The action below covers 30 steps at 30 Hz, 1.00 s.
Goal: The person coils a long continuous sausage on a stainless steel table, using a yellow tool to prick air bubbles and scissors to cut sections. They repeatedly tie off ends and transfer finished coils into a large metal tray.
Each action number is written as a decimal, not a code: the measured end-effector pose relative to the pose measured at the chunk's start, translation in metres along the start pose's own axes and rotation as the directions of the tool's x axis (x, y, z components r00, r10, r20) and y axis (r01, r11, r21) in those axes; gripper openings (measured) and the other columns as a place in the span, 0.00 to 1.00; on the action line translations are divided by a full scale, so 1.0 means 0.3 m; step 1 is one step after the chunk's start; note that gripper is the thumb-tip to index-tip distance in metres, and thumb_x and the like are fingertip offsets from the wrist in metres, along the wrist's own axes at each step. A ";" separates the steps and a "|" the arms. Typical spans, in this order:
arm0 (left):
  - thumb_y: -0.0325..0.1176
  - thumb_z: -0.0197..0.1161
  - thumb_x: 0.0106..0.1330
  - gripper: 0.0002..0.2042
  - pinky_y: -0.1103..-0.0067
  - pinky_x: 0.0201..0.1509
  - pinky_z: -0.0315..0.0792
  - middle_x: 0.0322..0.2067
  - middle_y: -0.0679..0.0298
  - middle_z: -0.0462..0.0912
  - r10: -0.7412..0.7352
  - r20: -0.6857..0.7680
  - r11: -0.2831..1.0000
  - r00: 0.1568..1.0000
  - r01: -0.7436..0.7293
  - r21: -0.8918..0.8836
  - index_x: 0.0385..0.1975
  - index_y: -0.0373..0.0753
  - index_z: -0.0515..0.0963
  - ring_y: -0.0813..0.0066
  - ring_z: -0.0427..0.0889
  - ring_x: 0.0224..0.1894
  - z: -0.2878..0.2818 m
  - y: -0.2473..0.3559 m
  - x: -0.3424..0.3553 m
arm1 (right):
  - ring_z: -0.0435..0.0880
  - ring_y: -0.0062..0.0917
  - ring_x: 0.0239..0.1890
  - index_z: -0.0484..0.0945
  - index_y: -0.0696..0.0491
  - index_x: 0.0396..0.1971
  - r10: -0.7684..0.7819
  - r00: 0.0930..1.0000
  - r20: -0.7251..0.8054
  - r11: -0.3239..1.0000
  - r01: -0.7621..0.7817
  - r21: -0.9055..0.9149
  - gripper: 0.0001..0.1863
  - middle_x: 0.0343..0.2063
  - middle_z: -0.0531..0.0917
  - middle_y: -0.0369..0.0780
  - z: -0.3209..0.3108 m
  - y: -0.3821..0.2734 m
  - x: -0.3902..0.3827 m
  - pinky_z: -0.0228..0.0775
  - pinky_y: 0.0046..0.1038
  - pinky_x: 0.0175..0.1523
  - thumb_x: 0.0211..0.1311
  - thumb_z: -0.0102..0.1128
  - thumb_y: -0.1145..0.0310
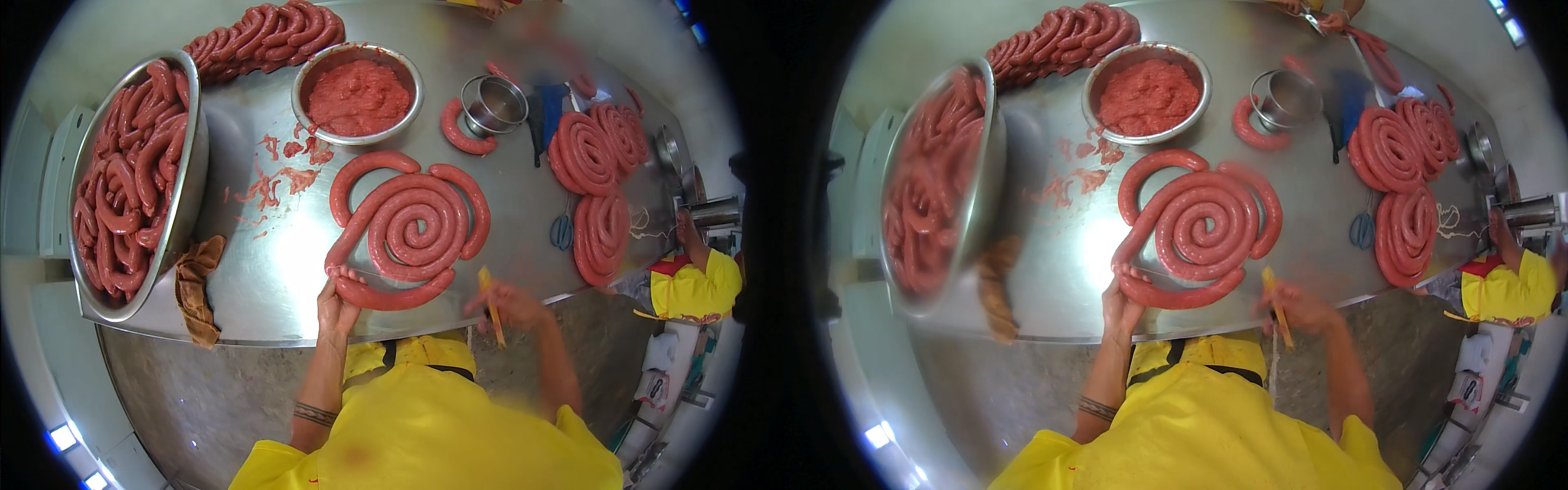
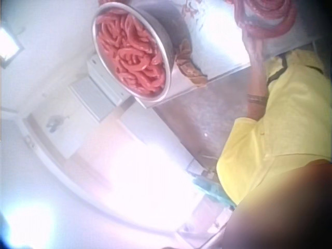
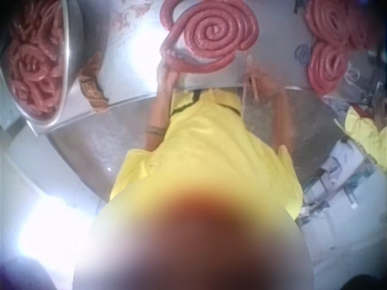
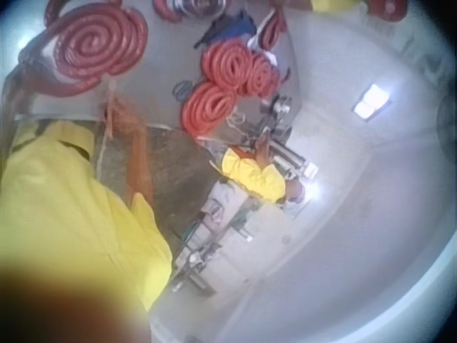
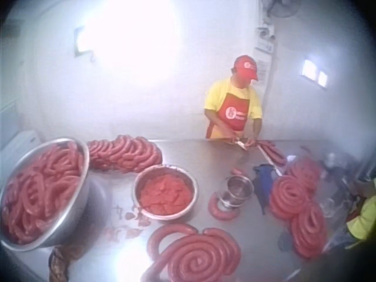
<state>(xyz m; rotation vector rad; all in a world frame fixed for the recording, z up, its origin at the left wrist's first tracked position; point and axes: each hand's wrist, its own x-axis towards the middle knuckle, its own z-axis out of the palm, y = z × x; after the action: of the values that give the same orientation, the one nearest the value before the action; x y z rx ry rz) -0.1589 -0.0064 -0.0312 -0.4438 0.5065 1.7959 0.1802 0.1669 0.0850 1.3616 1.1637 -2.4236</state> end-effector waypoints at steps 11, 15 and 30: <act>0.26 0.56 0.68 0.12 0.48 0.64 0.59 0.62 0.39 0.63 0.240 0.687 -0.805 0.686 -0.254 0.536 0.49 0.35 0.80 0.39 0.67 0.60 0.066 0.119 -0.170 | 0.83 0.32 0.37 0.69 0.57 0.50 -0.555 0.719 0.419 0.184 0.597 -0.781 0.12 0.25 0.80 0.43 0.583 -0.305 0.491 0.71 0.38 0.44 0.69 0.54 0.73; 0.30 0.58 0.71 0.11 0.60 0.62 0.65 0.56 0.46 0.69 0.534 0.257 -0.077 0.805 -0.256 0.964 0.49 0.37 0.80 0.51 0.72 0.53 0.022 0.121 -0.147 | 0.84 0.38 0.41 0.66 0.57 0.49 -0.496 0.449 0.743 0.457 0.863 -0.216 0.11 0.29 0.80 0.45 0.723 -0.335 0.484 0.72 0.39 0.47 0.72 0.52 0.69; 0.31 0.54 0.76 0.08 0.67 0.61 0.73 0.49 0.53 0.80 0.176 -0.151 0.960 0.973 -0.136 0.243 0.40 0.33 0.76 0.61 0.79 0.54 -0.018 0.093 -0.155 | 0.69 0.13 0.27 0.71 0.48 0.54 0.115 0.992 -0.054 0.880 -0.127 -0.458 0.11 0.30 0.71 0.31 0.262 -0.135 0.299 0.66 0.18 0.30 0.78 0.47 0.63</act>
<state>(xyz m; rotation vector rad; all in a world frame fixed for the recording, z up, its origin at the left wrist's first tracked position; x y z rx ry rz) -0.1731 -0.0534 -0.0075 -0.4064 0.8832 1.8306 0.0564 0.1638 0.0617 1.2656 1.4887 -1.8784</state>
